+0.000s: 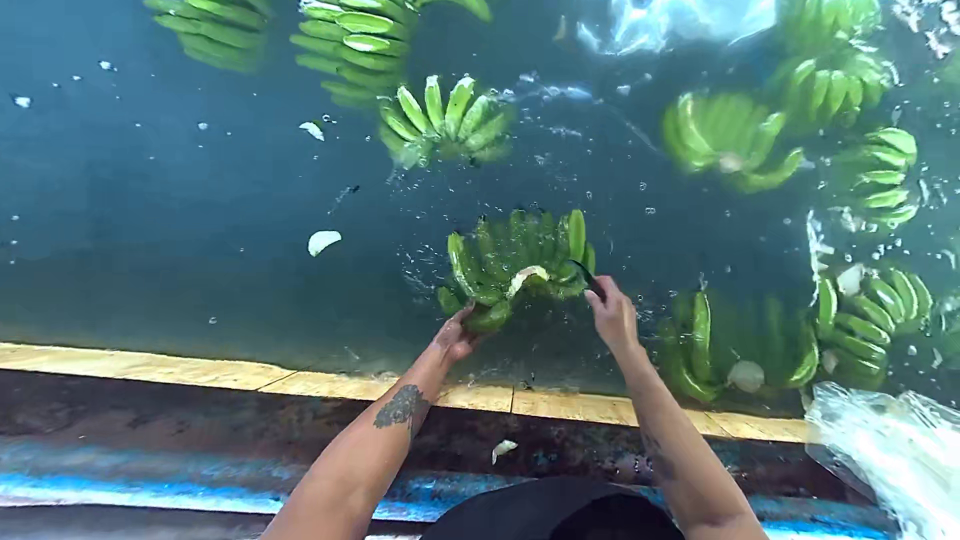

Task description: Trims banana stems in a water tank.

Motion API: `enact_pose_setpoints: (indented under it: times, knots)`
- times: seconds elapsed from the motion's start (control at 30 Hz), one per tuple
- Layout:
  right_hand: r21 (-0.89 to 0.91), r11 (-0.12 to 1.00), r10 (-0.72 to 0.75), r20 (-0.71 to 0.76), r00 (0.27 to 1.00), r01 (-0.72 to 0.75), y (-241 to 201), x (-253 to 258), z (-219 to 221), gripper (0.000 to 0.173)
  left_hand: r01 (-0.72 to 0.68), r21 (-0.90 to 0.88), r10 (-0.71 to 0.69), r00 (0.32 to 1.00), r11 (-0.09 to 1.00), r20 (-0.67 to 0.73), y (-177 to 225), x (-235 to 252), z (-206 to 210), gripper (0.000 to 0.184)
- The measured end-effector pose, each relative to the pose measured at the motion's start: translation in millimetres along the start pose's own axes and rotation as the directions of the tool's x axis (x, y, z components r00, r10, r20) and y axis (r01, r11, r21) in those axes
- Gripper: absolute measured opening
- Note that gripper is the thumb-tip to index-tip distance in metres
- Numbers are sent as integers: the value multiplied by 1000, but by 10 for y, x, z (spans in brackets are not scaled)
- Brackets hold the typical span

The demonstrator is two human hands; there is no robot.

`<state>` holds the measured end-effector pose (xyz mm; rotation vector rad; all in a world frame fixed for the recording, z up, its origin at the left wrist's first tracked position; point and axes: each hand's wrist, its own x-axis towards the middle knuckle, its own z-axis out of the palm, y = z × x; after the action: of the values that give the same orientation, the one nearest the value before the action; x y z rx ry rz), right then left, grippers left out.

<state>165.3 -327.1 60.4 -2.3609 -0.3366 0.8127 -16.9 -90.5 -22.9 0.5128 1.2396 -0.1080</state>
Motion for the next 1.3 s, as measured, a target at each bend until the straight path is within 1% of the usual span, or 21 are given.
enact_pose_setpoints:
  times: [0.1, 0.17, 0.23, 0.3, 0.33, 0.4, 0.43, 0.5, 0.57, 0.63, 0.67, 0.77, 0.8, 0.83, 0.9, 0.97, 1.03, 1.1, 1.17, 1.23, 1.3]
  knots:
    - [-70, 994, 84, 58, 995, -80, -235, 192, 166, 39, -6, 23, 2, 986, 1000, 167, -111, -71, 97, 37]
    - [-178, 976, 143, 85, 986, -126, -380, 309, 161, 40, -33, -51, 42, 983, 998, 177, -230, -178, 260, 35]
    - [-284, 947, 186, 95, 978, -152, -462, 409, 124, 39, -72, -139, 85, 993, 988, 88, -369, -291, 481, 33]
    - [-332, 927, 214, 87, 973, -174, -490, 517, 123, 40, -148, -175, 140, 989, 973, -57, -500, -372, 782, 36]
    - [-328, 925, 229, 88, 969, -189, -484, 546, 164, 41, -205, -172, 179, 972, 964, -154, -587, -391, 937, 41]
    - [-275, 938, 253, 133, 958, -210, -415, 468, 228, 42, -307, -163, 248, 919, 938, -305, -797, -372, 1121, 62]
    - [-231, 952, 242, 166, 956, -201, -396, 407, 175, 42, -350, -158, 286, 902, 923, -324, -839, -341, 1148, 69]
    - [-146, 973, 207, 204, 957, -179, -383, 287, 41, 42, -398, -141, 344, 890, 907, -298, -910, -394, 1138, 67]
    - [-75, 976, 214, 161, 964, -204, -358, 264, 62, 43, -396, -147, 348, 897, 907, -272, -985, -529, 1249, 69]
    - [-69, 963, 267, 152, 952, -259, -320, 276, 93, 44, -403, -163, 353, 896, 900, -268, -1045, -488, 1401, 81]
    - [-60, 967, 256, 172, 951, -250, -319, 227, 44, 43, -412, -165, 362, 894, 896, -265, -1026, -438, 1431, 83]
    - [67, 992, 87, 261, 961, -108, -397, -54, -114, 35, -395, -166, 352, 905, 904, -239, -917, -406, 1305, 68]
    - [115, 990, 51, 225, 973, -78, -442, -110, -93, 35, -371, -174, 328, 915, 912, -233, -939, -451, 1264, 64]
    - [133, 988, 59, 143, 988, -78, -450, -120, -60, 37, -347, -189, 303, 926, 919, -225, -1007, -516, 1228, 62]
    - [122, 988, 104, -86, 991, -94, -417, 141, -95, 39, -333, -203, 300, 938, 921, -174, -928, -523, 1263, 59]
    - [57, 988, 150, -167, 974, -143, -253, 332, -192, 40, -313, -157, 291, 945, 937, -149, -856, -516, 1147, 54]
    - [7, 985, 170, -167, 971, -171, 15, 390, -304, 40, -292, -69, 282, 951, 954, -127, -756, -460, 916, 55]
    - [-1, 989, 147, -195, 970, -150, 237, 430, -430, 43, -295, 34, 296, 953, 955, -69, -571, -362, 643, 53]
    - [27, 995, 104, -207, 973, -101, 387, 466, -493, 60, -296, 147, 298, 955, 944, 9, -393, -274, 333, 48]
    - [34, 998, 56, -206, 977, -50, 410, 510, -482, 75, -256, 276, 241, 967, 927, 86, -181, -180, 59, 43]
    - [-15, 999, 31, -156, 987, -34, 348, 610, -445, 71, -214, 397, 167, 975, 892, 149, 30, -65, -156, 44]
